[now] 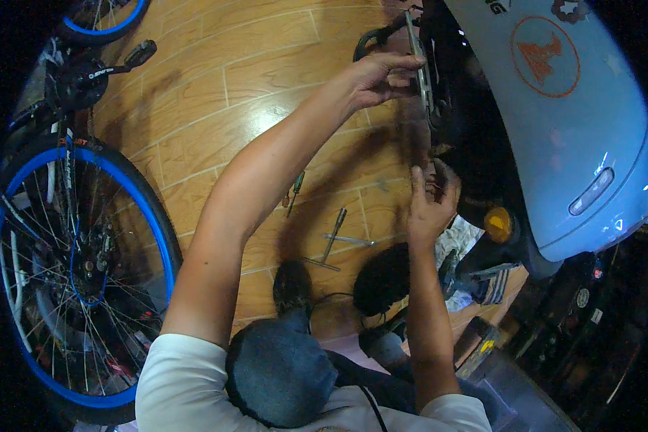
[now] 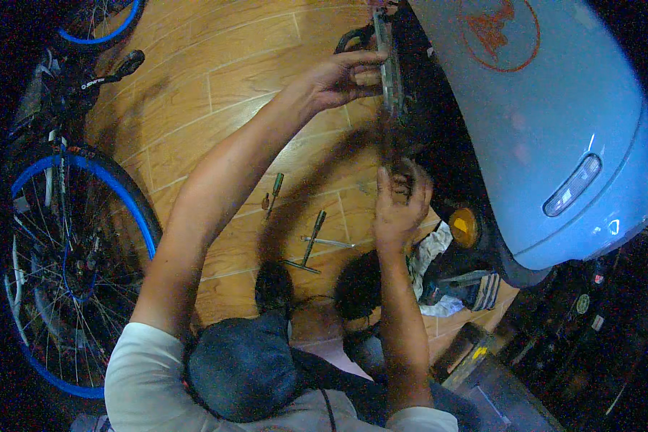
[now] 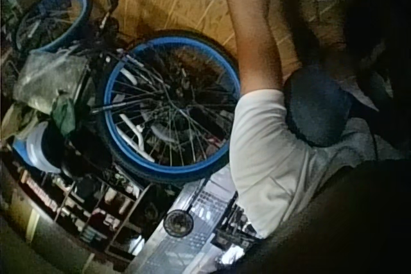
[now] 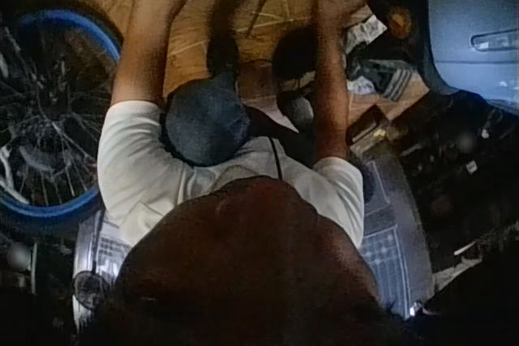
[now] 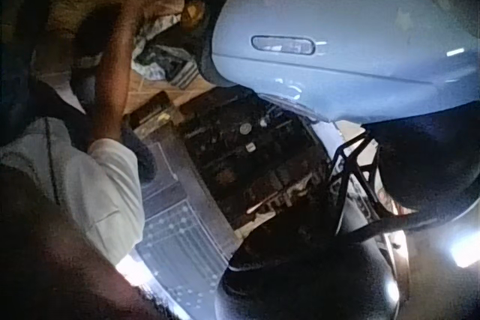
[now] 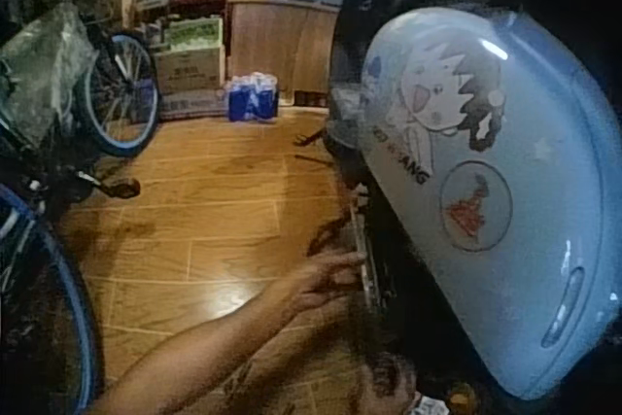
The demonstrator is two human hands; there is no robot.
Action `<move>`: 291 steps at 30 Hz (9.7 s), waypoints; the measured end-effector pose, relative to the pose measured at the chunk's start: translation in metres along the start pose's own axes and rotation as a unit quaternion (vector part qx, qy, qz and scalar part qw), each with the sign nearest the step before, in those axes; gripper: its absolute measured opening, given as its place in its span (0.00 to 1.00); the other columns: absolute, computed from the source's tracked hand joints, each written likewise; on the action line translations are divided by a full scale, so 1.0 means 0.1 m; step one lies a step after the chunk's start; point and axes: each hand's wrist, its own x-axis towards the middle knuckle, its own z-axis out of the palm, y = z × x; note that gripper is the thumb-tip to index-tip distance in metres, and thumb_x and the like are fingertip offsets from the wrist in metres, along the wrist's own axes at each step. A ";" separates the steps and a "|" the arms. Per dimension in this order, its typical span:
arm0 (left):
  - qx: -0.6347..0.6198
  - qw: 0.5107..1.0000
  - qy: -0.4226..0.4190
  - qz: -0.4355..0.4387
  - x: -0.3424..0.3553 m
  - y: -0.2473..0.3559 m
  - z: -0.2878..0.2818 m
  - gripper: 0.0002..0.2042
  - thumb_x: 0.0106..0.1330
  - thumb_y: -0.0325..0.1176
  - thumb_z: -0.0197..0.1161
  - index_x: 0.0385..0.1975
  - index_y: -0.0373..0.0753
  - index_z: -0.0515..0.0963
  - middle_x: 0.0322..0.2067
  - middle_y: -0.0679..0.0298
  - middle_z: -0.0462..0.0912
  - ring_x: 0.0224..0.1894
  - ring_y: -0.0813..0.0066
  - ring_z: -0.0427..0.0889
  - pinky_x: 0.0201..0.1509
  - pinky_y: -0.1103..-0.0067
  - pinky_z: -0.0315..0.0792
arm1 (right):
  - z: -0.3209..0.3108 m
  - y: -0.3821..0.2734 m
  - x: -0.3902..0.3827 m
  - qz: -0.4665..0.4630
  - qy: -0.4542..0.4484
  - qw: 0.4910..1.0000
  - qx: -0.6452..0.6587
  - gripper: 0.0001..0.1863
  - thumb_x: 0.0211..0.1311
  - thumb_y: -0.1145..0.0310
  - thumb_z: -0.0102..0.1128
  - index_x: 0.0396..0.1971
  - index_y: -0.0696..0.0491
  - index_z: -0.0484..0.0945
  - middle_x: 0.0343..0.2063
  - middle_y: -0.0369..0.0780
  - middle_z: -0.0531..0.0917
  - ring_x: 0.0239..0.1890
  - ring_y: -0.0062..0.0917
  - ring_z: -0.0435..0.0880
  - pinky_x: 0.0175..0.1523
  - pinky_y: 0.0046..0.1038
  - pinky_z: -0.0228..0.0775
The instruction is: The person removes a plastic cover from the front of a light blue scooter, then uses a T-handle wrench to loosen and tighten bolts on the scooter's front assembly. The person reattaches the cover and continues adjusting components near the headlight.
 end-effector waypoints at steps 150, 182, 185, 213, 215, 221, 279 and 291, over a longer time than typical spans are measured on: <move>-0.274 0.960 -0.057 0.010 0.47 -0.80 -0.24 0.32 0.75 0.57 0.59 0.67 0.37 0.70 0.59 0.61 0.78 0.51 0.75 0.76 0.53 0.72 0.73 | 0.29 -0.36 0.91 -0.002 0.020 0.999 -0.036 0.47 0.55 0.69 0.79 0.71 0.61 0.59 0.65 0.49 0.72 0.62 0.37 0.75 0.69 0.36 0.67; -0.046 0.985 0.138 -0.094 -1.53 -1.28 -0.63 0.36 0.72 0.66 0.55 0.67 0.41 0.67 0.58 0.57 0.78 0.52 0.67 0.78 0.50 0.72 0.75 | -1.65 1.37 -1.08 -0.142 -0.361 0.856 -0.341 0.22 0.66 0.67 0.63 0.59 0.54 0.79 0.59 0.52 0.78 0.59 0.50 0.78 0.61 0.46 0.73; -0.039 0.984 0.131 -0.111 -1.80 -1.45 -0.52 0.35 0.74 0.65 0.53 0.68 0.41 0.68 0.59 0.55 0.76 0.51 0.67 0.78 0.50 0.72 0.76 | -2.33 2.18 -0.78 -0.175 -0.285 0.869 -0.364 0.16 0.69 0.68 0.56 0.54 0.49 0.81 0.43 0.49 0.85 0.42 0.51 0.84 0.45 0.45 0.77; 0.577 0.756 0.166 -0.262 -2.85 -1.14 0.93 0.41 0.71 0.59 0.60 0.77 0.40 0.57 0.75 0.50 0.61 0.74 0.49 0.64 0.75 0.59 0.60 | -2.86 3.36 0.24 0.476 -0.623 0.620 0.019 0.15 0.79 0.58 0.48 0.47 0.52 0.79 0.40 0.38 0.86 0.37 0.23 0.83 0.37 0.28 0.75; 0.580 0.761 0.232 -0.177 -2.83 -1.32 1.01 0.41 0.67 0.63 0.62 0.74 0.43 0.63 0.71 0.49 0.67 0.71 0.50 0.68 0.74 0.61 0.63 | -2.78 3.01 0.18 0.456 -0.641 0.617 -0.023 0.17 0.78 0.56 0.51 0.48 0.54 0.79 0.38 0.40 0.85 0.34 0.28 0.82 0.40 0.33 0.75; 0.476 0.847 0.222 -0.078 -2.95 -2.53 1.43 0.44 0.70 0.70 0.52 0.72 0.37 0.65 0.69 0.45 0.69 0.73 0.50 0.67 0.76 0.63 0.61 | -2.44 2.11 -0.06 0.402 -0.671 0.622 0.010 0.18 0.75 0.55 0.59 0.44 0.57 0.83 0.30 0.36 0.85 0.27 0.22 0.78 0.36 0.30 0.73; -0.039 0.458 0.791 0.404 -8.50 -4.59 1.55 0.20 0.66 0.47 0.68 0.47 0.37 0.81 0.39 0.61 0.83 0.39 0.68 0.78 0.42 0.70 0.74 | -2.66 -1.58 -2.00 -0.279 -0.739 0.591 -0.165 0.31 0.61 0.69 0.66 0.65 0.57 0.70 0.54 0.46 0.83 0.58 0.38 0.80 0.64 0.38 0.70; 0.313 0.259 0.894 -0.187 -11.14 -5.41 0.23 0.30 0.60 0.61 0.65 0.59 0.53 0.82 0.77 0.56 0.56 0.69 0.30 0.61 0.68 0.37 0.56 | -2.14 -2.92 -4.79 -0.540 -0.808 0.228 -0.057 0.39 0.54 0.75 0.63 0.70 0.58 0.66 0.52 0.52 0.81 0.55 0.38 0.81 0.62 0.35 0.72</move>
